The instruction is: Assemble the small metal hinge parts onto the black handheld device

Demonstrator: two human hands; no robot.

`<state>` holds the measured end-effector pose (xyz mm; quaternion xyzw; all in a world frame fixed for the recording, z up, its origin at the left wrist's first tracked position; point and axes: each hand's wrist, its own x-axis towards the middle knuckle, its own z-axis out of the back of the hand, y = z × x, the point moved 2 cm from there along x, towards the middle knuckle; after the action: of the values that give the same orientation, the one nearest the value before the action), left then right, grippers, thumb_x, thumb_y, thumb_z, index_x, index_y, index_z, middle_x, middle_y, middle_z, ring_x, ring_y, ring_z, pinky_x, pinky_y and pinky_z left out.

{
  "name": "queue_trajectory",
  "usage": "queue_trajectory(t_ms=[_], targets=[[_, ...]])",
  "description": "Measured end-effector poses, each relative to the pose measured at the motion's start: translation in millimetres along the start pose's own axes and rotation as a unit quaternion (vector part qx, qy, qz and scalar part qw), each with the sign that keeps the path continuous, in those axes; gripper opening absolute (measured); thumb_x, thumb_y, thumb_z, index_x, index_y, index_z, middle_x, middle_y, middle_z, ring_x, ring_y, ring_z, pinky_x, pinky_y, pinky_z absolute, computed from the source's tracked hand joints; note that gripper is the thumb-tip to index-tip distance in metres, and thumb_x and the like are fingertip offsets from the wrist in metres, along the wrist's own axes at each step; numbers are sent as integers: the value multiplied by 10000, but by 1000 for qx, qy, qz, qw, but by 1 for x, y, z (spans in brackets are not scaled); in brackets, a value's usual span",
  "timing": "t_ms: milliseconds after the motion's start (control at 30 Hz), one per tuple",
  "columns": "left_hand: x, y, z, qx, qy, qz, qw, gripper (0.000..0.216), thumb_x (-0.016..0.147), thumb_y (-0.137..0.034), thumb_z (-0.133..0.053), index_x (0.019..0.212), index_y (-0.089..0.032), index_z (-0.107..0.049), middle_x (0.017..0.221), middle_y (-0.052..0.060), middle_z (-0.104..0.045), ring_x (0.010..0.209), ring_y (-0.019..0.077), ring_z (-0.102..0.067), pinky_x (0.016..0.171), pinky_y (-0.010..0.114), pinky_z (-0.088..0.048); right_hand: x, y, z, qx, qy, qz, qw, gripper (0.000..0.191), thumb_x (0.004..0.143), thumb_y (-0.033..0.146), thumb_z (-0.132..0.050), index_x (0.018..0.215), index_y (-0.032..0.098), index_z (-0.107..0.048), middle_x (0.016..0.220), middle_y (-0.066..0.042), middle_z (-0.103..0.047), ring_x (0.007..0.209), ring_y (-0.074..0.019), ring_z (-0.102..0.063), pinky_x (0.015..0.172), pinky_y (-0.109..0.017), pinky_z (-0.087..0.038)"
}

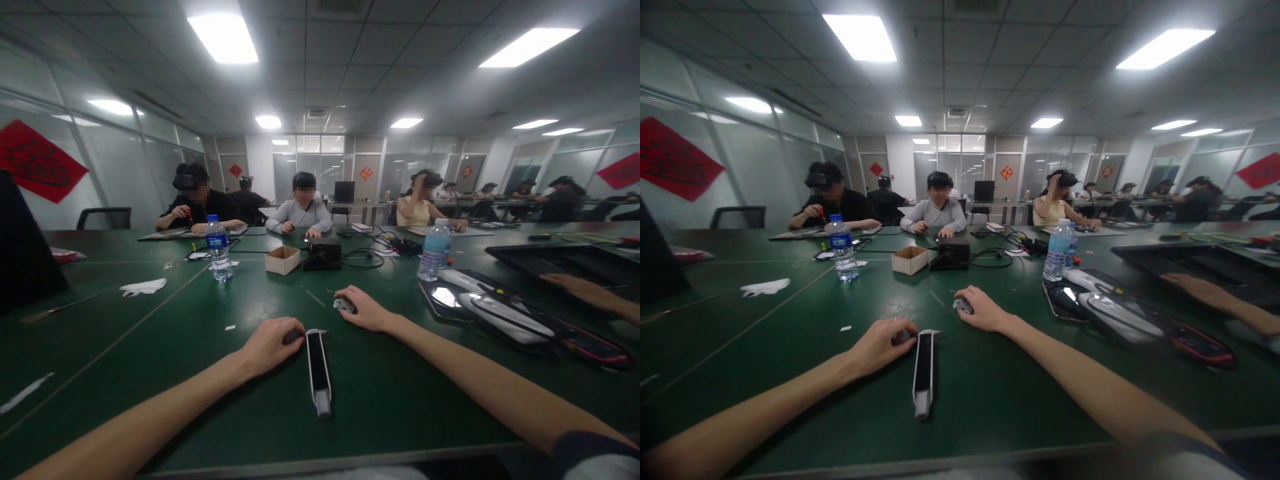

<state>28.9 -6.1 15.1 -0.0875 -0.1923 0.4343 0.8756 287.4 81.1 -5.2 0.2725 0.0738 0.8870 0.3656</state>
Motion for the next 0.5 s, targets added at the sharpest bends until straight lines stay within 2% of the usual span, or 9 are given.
queue_trajectory(t_ms=[333, 500], targets=[[1, 7, -7, 6, -20, -10, 1000, 160, 885, -260, -571, 997, -208, -673, 830, -1, -661, 698, 138, -592, 651, 233, -442, -1, -3, -6, 21, -19, 46, 999, 432, 738, 36, -580, 1145, 182, -588, 1087, -74, -522, 953, -185, -568, 880, -338, -486], [0, 8, -7, 4, -19, -11, 1000, 152, 889, -257, -578, 1001, -212, -670, 816, -5, -649, 690, 137, -589, 647, 234, -438, 0, -17, -8, 3, -104, 1, 995, 384, 778, 64, -546, 1135, 196, -600, 1049, -62, -522, 939, -182, -568, 882, -337, -482]])
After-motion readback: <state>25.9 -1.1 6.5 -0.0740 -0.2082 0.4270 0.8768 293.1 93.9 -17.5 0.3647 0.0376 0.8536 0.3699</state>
